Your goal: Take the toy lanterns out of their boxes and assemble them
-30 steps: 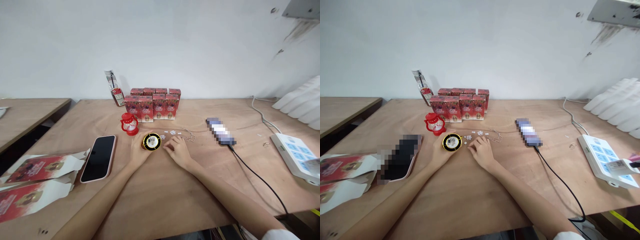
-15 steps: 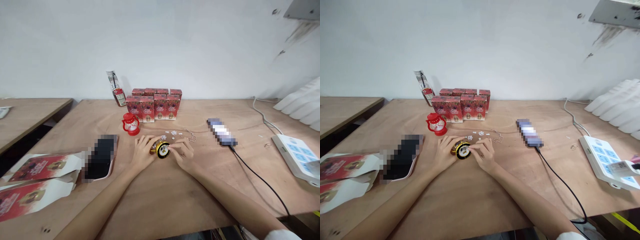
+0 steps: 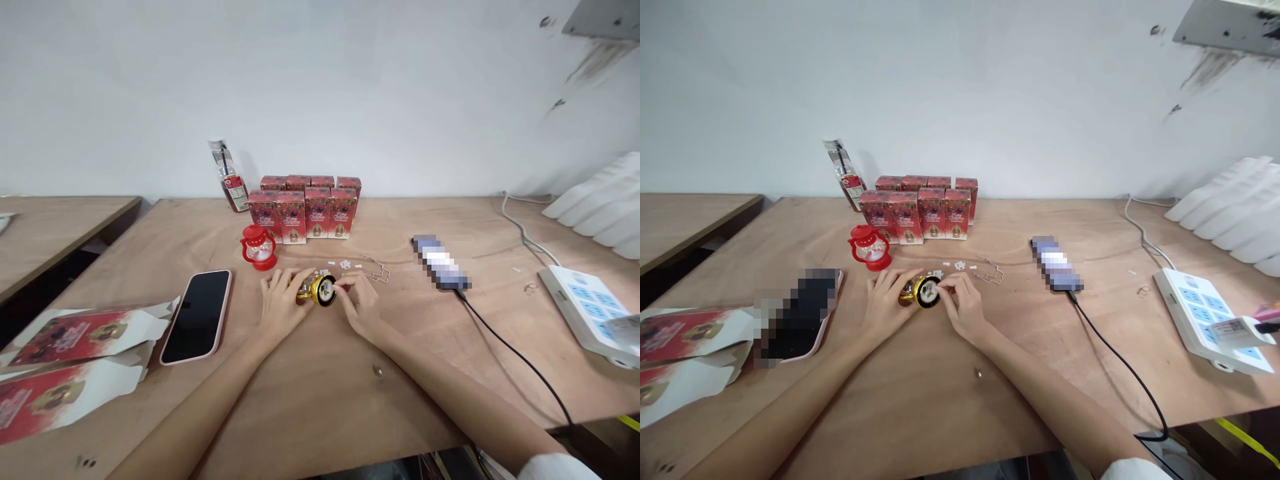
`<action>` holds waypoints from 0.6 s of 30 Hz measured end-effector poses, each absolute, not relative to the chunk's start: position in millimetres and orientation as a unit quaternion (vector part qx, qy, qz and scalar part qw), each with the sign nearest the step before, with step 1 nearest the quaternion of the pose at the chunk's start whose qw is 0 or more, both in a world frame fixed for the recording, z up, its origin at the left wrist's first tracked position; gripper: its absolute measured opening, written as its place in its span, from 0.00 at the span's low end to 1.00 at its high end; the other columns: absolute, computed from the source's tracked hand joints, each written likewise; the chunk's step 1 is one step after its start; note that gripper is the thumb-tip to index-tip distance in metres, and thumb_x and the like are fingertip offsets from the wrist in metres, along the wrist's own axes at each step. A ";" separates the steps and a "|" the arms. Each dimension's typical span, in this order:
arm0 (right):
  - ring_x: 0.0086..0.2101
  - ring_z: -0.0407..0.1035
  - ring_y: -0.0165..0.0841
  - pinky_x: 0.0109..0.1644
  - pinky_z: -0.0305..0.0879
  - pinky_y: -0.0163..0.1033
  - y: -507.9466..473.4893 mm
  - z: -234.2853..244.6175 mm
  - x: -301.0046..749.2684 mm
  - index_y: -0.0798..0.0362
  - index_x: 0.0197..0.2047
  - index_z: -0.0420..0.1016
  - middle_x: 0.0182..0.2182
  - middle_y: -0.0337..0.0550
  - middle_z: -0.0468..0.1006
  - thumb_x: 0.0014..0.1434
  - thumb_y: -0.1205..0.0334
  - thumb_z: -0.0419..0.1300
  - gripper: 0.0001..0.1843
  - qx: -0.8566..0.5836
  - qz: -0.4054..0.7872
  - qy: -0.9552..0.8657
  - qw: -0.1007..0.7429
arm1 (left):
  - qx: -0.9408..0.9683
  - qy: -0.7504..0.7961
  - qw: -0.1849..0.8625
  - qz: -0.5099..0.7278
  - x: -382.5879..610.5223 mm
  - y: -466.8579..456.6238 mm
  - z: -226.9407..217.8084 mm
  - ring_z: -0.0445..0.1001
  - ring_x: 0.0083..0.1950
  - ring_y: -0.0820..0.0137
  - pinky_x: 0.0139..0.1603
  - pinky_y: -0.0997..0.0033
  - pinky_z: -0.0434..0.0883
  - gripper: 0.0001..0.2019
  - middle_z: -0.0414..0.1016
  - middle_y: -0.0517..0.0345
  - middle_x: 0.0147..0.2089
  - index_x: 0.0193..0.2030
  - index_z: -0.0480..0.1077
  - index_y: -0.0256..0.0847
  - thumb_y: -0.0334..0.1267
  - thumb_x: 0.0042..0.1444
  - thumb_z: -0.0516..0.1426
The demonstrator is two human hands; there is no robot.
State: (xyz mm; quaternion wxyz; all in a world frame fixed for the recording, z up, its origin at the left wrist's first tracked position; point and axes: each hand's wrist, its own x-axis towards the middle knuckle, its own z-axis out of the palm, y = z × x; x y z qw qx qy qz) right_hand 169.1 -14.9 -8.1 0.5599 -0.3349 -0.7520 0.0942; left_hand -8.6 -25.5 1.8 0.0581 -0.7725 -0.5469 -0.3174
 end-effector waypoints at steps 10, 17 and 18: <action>0.31 0.67 0.32 0.35 0.64 0.38 -15.9 -4.7 169.0 0.52 0.36 0.65 0.29 0.42 0.71 0.65 0.64 0.46 0.09 -0.352 0.099 -0.744 0.559 | -0.730 -0.592 0.042 -0.339 -12.0 -22.7 1.0 0.68 0.47 0.60 0.41 0.63 0.57 0.21 0.72 0.54 0.45 0.52 0.65 0.47 0.41 0.50 0.60; 0.31 0.68 0.33 0.36 0.64 0.39 -16.0 -11.5 170.8 0.52 0.35 0.66 0.29 0.42 0.73 0.65 0.63 0.46 0.10 -0.364 0.111 -0.750 0.542 | -0.728 -0.590 0.040 -0.347 -12.2 -21.4 -0.2 0.68 0.47 0.59 0.41 0.63 0.57 0.21 0.72 0.54 0.45 0.52 0.65 0.47 0.42 0.50 0.60; 0.31 0.68 0.33 0.36 0.64 0.39 -14.7 -12.1 170.8 0.51 0.35 0.66 0.29 0.42 0.73 0.65 0.63 0.46 0.10 -0.365 0.111 -0.750 0.541 | -0.728 -0.588 0.040 -0.350 -12.2 -21.1 -0.3 0.68 0.47 0.59 0.41 0.63 0.57 0.21 0.72 0.54 0.45 0.51 0.65 0.47 0.42 0.49 0.60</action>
